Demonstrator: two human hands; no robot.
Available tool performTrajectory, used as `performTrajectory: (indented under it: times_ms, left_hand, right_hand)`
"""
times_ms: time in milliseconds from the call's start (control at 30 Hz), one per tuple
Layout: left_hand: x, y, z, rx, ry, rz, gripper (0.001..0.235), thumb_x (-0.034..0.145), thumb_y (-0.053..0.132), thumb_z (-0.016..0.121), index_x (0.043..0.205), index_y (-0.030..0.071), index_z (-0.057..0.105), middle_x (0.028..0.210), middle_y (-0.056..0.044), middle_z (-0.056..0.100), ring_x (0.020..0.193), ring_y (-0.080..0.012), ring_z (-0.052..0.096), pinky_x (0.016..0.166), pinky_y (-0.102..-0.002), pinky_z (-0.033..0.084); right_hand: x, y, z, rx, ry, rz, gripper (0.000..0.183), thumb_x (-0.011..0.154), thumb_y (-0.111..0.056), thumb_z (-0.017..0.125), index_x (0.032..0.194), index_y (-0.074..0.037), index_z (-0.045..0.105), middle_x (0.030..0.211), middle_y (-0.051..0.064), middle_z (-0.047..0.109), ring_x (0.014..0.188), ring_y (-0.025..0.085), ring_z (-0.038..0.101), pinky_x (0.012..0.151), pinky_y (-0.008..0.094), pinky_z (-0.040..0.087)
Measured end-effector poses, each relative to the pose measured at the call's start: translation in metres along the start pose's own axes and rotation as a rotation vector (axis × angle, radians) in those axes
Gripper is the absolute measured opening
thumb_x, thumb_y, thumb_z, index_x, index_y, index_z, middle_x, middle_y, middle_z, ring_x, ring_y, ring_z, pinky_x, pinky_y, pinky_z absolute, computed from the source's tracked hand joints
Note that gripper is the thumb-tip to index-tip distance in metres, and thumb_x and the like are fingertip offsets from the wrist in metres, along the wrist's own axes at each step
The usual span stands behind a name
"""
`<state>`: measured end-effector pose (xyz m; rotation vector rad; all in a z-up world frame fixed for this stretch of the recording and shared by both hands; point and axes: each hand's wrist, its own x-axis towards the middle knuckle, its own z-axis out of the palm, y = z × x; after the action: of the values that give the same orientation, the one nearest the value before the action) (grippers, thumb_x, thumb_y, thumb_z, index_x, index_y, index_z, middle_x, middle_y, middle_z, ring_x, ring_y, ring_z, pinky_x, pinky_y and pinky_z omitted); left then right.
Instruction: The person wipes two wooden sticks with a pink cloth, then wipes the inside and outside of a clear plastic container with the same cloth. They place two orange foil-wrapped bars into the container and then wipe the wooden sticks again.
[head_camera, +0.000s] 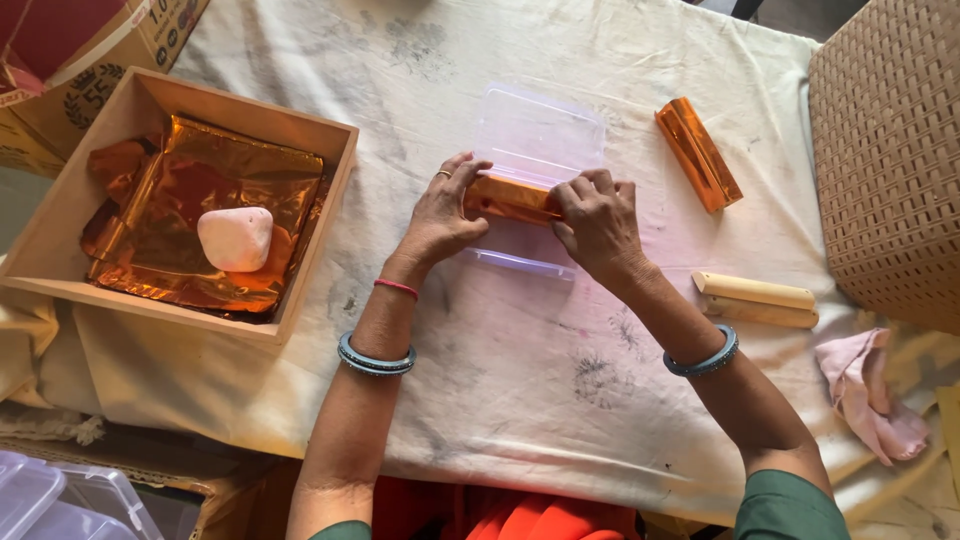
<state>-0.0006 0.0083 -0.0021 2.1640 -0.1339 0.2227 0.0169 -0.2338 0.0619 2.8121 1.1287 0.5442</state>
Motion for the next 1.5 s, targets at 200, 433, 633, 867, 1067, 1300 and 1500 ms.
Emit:
performTrajectory:
  times_ms: [200, 433, 633, 867, 1067, 1300, 1500]
  left_hand:
    - [0.003, -0.003, 0.008, 0.061, -0.009, -0.062, 0.077, 0.076, 0.022, 0.084, 0.145, 0.029, 0.049, 0.159, -0.007, 0.038, 0.143, -0.0278, 0.044, 0.116, -0.042, 0.043]
    - [-0.002, 0.003, 0.004, 0.037, 0.042, -0.001, 0.068, 0.080, 0.015, 0.080, 0.140, 0.035, 0.057, 0.159, -0.009, 0.037, 0.142, -0.0293, 0.047, 0.113, -0.040, 0.048]
    - [-0.003, -0.005, 0.010, 0.000, 0.078, 0.011, 0.060, 0.087, 0.008, 0.071, 0.142, 0.029, 0.063, 0.160, -0.008, 0.041, 0.141, -0.0274, 0.053, 0.113, -0.038, 0.050]
    - [-0.009, 0.015, -0.004, -0.019, 0.148, 0.088, 0.051, 0.080, 0.017, 0.082, 0.130, 0.022, 0.070, 0.156, -0.012, 0.042, 0.131, -0.0305, 0.056, 0.105, -0.040, 0.052]
    - [-0.007, 0.009, 0.004, -0.034, 0.180, 0.108, 0.034, 0.085, 0.019, 0.081, 0.119, 0.020, 0.078, 0.157, -0.008, 0.045, 0.134, -0.0305, 0.057, 0.107, -0.040, 0.054]
    - [-0.006, 0.009, 0.005, -0.024, 0.177, 0.107, 0.036, 0.092, 0.028, 0.077, 0.127, 0.017, 0.073, 0.155, -0.011, 0.045, 0.133, -0.0299, 0.056, 0.106, -0.041, 0.054]
    - [-0.005, 0.008, 0.006, 0.023, 0.177, 0.079, 0.038, 0.099, 0.030, 0.071, 0.133, 0.013, 0.069, 0.154, -0.010, 0.046, 0.133, -0.0279, 0.057, 0.106, -0.040, 0.055]
  right_hand:
    - [0.002, -0.001, -0.003, 0.021, 0.090, 0.018, 0.033, 0.080, -0.023, 0.088, 0.108, -0.015, 0.071, 0.111, 0.000, 0.068, 0.118, 0.022, 0.056, 0.094, 0.046, 0.041]
    - [-0.007, 0.024, 0.005, 0.180, 0.016, 0.062, 0.060, 0.074, -0.027, 0.091, 0.127, -0.010, 0.069, 0.128, 0.009, 0.060, 0.119, 0.028, 0.053, 0.089, 0.044, 0.045]
    - [-0.008, 0.029, -0.007, 0.239, -0.031, 0.159, 0.024, 0.081, -0.017, 0.084, 0.104, -0.016, 0.076, 0.118, 0.006, 0.066, 0.117, 0.026, 0.055, 0.093, 0.044, 0.049]
    - [-0.028, 0.063, 0.003, 0.455, 0.063, 0.194, 0.031, 0.085, -0.020, 0.084, 0.112, -0.009, 0.074, 0.122, 0.012, 0.063, 0.117, 0.029, 0.058, 0.095, 0.043, 0.054]
    - [-0.067, 0.202, 0.026, 0.458, 0.251, 0.617, 0.020, 0.096, -0.016, 0.078, 0.114, -0.007, 0.076, 0.117, 0.011, 0.073, 0.106, 0.021, 0.070, 0.090, 0.036, 0.059]
    - [-0.042, 0.231, 0.004, 0.598, -0.017, 1.015, 0.026, 0.097, -0.027, 0.074, 0.115, -0.009, 0.076, 0.110, 0.008, 0.076, 0.097, 0.016, 0.072, 0.090, 0.032, 0.058]
    - [-0.032, 0.237, 0.020, 0.677, -0.052, 1.079, 0.024, 0.094, -0.025, 0.076, 0.110, -0.008, 0.077, 0.102, 0.008, 0.078, 0.086, 0.014, 0.074, 0.085, 0.031, 0.060]
